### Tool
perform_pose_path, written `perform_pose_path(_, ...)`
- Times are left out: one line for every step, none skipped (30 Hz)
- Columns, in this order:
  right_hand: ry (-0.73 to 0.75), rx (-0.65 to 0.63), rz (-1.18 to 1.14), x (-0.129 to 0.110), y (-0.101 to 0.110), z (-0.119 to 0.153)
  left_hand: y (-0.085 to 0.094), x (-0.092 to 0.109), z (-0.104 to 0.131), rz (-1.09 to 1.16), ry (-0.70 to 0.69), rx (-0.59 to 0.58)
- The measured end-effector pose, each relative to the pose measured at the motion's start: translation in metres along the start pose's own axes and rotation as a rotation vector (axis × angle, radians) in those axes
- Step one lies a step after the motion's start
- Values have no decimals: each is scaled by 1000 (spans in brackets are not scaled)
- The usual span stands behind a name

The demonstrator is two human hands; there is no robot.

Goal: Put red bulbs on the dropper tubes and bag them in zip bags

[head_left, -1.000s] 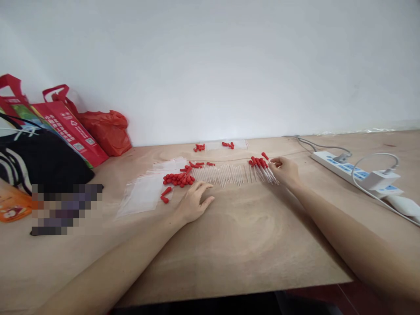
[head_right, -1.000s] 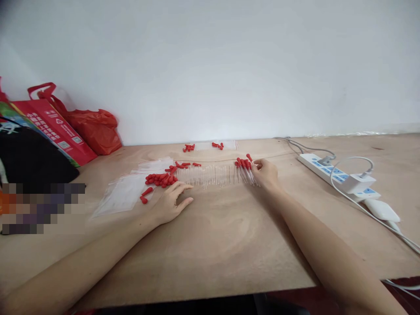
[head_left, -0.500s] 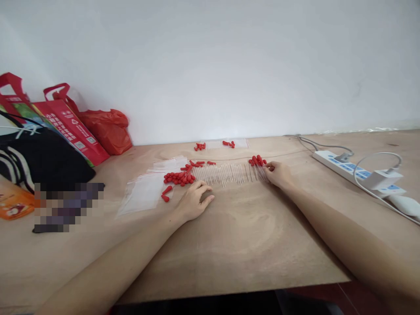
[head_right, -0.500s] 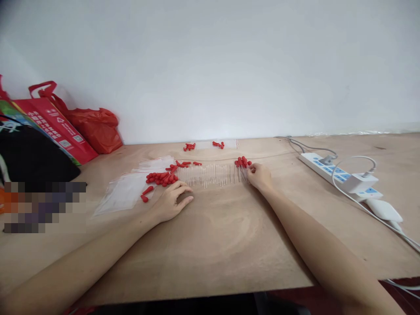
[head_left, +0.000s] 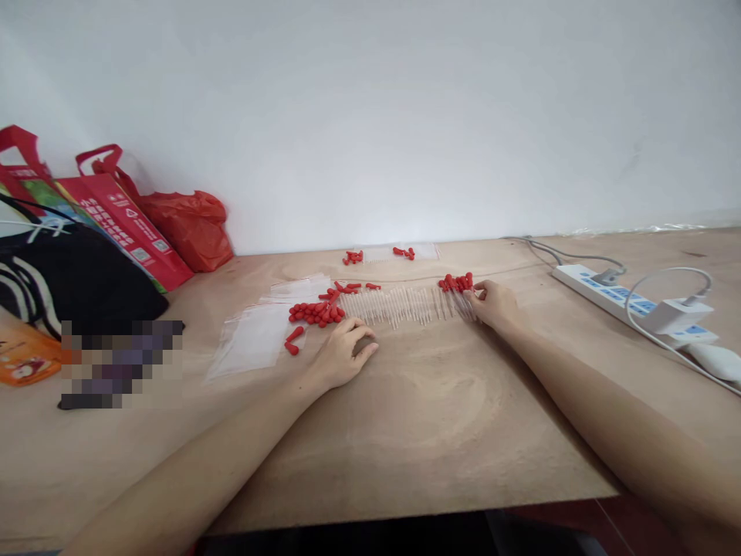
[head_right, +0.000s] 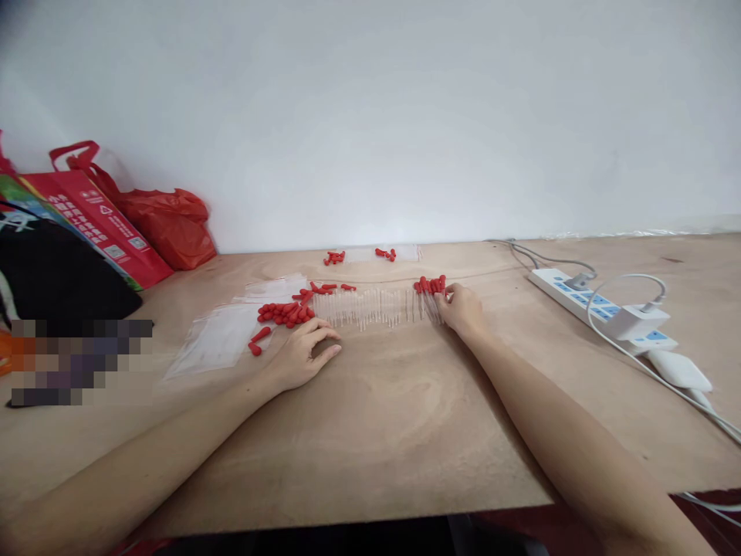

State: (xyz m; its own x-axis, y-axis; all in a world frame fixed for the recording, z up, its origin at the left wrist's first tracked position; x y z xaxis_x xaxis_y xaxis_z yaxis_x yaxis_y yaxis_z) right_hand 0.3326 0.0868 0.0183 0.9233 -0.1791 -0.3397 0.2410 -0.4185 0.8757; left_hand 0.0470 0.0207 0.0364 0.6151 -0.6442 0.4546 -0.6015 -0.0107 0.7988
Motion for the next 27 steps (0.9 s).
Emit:
perform_pose_path(6, -1, 12, 0, 1, 0, 0, 0, 0, 0, -2, -1)
perform_pose_path(10, -2, 25, 0, 2, 1, 0, 0, 0, -1, -1, -2)
perform_pose_path(10, -1, 38, 0, 3, 1, -1, -1, 0, -3, 0, -3)
perform_pose_path(7, 1, 50, 1, 4, 1, -1, -1, 0, -5, 1, -3)
perform_pose_path(5, -1, 60, 2, 5, 2, -1, -1, 0, -6, 1, -3)
perform_pose_path(8, -5, 66, 3, 4, 1, -1, -1, 0, -6, 0, -3)
perform_pose_path(15, -9, 67, 4, 4, 1, -1, -1, 0, -5, -1, -2)
perform_pose_path(29, -10, 63, 4, 3, 0, -1, -1, 0, -3, -2, -2)
perform_pose_path(45, -8, 52, 4, 2, -1, -1, 0, 0, -3, -2, -2)
perform_pose_path(59, -3, 39, 3, 1, -1, -1, 0, 0, -4, 0, -3)
perform_pose_path(71, 5, 25, 3, 0, -2, -1, -1, 0, -5, 2, -4)
perform_pose_path(77, 13, 12, 3, 0, -3, -1, -1, 0, -7, 7, -5)
perform_pose_path(80, 18, 2, 4, -1, -4, -1, -1, 0, -8, 10, -7)
perform_pose_path(82, 17, -8, 4, -2, -4, -1, -2, 0, -9, 14, -7)
perform_pose_path(83, 13, -19, 5, -2, -4, -1, -2, 0, -8, 15, -7)
perform_pose_path(84, 9, -29, 5, -2, -4, -1, -2, 0, -7, 15, -6)
perform_pose_path(84, 11, -38, 6, -1, -4, -1, -2, 0, -6, 16, -7)
perform_pose_path(83, 18, -45, 5, 1, -3, -1, -2, 0, -4, 16, -8)
perform_pose_path(84, 27, -52, 3, 3, -2, -1, -1, 0, -2, 17, -9)
perform_pose_path(89, 34, -58, 0, 5, -1, 0, -1, 0, -2, 18, -11)
perform_pose_path(100, 34, -62, -5, 7, 1, 0, 0, 0, -4, 18, -11)
perform_pose_path(114, 26, -59, -12, 7, 3, 0, 0, 0, -12, 18, -5)
perform_pose_path(132, 10, -46, -20, 5, 5, 2, 0, 0, -28, 20, 7)
perform_pose_path(149, -10, -21, -28, 3, 7, 3, -1, 0, -51, 25, 26)
perform_pose_path(159, -30, 15, -36, 1, 9, 5, -2, 0, -80, 33, 49)
perform_pose_path(163, -47, 56, -43, -2, 11, 7, -3, 0, -113, 43, 74)
perform_pose_path(161, -63, 97, -48, -5, 12, 9, -4, 0, -145, 54, 96)
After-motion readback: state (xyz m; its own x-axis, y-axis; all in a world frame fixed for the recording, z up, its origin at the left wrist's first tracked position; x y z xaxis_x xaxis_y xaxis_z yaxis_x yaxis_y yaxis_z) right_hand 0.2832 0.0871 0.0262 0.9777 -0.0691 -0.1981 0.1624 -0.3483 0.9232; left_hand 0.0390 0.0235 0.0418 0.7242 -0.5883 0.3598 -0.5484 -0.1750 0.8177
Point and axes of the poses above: each hand's wrist, its own z-axis away from the middle knuckle, its own y-axis out of the back of the hand, x = y × z, the point moved 8 cm from there along -z, towards the middle knuckle, and after that the axes turned 6 degrees about z, right-handed, at the moved point
